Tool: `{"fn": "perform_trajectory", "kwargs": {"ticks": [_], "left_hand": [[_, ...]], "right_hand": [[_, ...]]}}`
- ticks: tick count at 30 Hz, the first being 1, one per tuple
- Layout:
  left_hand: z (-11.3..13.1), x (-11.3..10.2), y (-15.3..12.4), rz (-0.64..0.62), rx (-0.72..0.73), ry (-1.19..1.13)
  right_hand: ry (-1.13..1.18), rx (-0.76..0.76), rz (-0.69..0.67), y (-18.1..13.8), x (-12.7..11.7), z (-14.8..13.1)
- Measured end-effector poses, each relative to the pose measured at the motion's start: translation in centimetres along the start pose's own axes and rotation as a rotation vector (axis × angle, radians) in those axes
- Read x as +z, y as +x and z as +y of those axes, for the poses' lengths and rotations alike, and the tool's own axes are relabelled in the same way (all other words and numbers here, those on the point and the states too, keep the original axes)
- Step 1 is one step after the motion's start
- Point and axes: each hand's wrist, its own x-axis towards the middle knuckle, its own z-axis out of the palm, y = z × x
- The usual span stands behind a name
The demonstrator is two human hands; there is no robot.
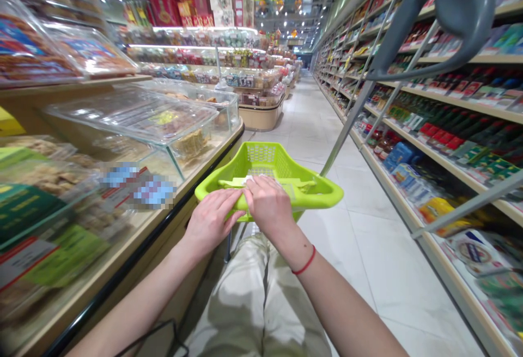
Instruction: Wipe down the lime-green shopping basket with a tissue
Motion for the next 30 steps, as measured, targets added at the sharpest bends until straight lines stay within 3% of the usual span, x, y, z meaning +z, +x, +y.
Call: {"fn": "perform_trajectory", "kwargs": {"ticks": [7,13,19,25,30], "left_hand": [[-0.2,-0.1,-0.2,-0.002,0.002,-0.005],[-0.1,-0.1,-0.2,-0.006,-0.011,-0.009],[0.0,0.1,-0.2,0.045,0.008,0.003],[0.0,0.0,-0.3,0.024,-0.011,-0.016],[-0.1,0.0,-0.4,0.040,-0.014,-0.003]], "right_hand": [[0.008,0.075,0.024,-1.7,-1.0,3.9],[0.021,0.265,0.005,-2.6,-2.0,6.6],[-0.085,0.293,-0.145,0.0,-1.7,3.9],[-0.141,0.321,-0.451,4.2,-1.6,-1.1],[-0.110,0.322,-0.463,5.0,-1.6,-1.2]]}}
